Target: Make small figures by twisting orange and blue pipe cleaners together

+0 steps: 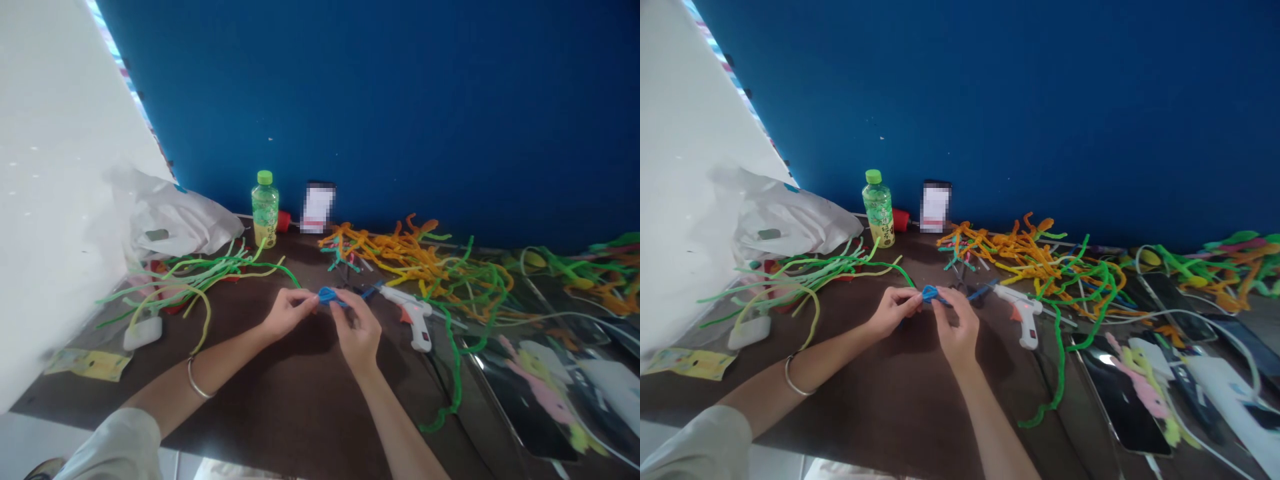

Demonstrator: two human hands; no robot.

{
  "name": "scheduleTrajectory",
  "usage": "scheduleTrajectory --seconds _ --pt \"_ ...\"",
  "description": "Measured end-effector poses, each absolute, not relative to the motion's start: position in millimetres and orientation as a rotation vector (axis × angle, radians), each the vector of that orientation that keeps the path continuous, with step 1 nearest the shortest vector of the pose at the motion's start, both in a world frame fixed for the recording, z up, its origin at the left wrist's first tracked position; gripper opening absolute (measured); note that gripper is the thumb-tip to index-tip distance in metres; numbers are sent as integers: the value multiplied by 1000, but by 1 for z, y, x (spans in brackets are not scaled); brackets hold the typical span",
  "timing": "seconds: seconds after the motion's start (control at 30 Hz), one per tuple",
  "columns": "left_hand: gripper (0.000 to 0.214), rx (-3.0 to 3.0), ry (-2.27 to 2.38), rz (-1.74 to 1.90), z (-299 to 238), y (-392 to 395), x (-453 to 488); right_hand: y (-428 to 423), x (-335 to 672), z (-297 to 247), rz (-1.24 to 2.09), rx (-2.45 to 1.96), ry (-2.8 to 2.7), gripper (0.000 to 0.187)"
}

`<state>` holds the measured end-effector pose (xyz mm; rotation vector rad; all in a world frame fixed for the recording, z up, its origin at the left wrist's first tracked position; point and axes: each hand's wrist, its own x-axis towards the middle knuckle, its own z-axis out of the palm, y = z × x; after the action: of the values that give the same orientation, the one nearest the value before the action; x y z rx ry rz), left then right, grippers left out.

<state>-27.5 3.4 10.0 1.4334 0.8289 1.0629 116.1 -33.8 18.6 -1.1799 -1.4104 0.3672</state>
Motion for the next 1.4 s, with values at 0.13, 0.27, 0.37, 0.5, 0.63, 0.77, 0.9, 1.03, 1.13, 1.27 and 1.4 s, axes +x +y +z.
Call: scheduleTrajectory --seconds 0.13,0.27,0.37,0.5,0.63,0.77,0.9,1.03,1.13,1.27,1.4 --pt "39 1292 800 1046 11 3 -25 -34 118 17 341 -1165 -1456 15" --pt "36 953 673 1005 10 6 -21 -32 121 14 321 -1219 -1534 32" --pt "32 786 567 969 10 9 -20 -31 120 14 320 -1260 -1595 31" --pt "27 690 543 980 10 11 -20 -30 117 15 337 -1227 -1613 16" --pt "25 668 539 976 7 12 -19 -30 117 16 295 -1211 -1598 15" --pt "25 643 502 928 4 12 -20 -30 117 16 193 -1174 -1656 18" --pt "20 520 414 869 4 12 -25 -28 115 11 68 -1129 -1736 23" --pt "19 432 367 851 6 13 -30 -21 119 5 -121 -1292 -1721 25" --pt "20 478 350 845 7 11 -30 -13 123 0 -61 -1374 -1685 24" --pt "24 574 350 802 7 7 -28 -6 122 -8 207 -1188 -1808 26" --pt "26 599 332 762 5 6 -29 -8 116 -14 351 -1113 -1818 30"
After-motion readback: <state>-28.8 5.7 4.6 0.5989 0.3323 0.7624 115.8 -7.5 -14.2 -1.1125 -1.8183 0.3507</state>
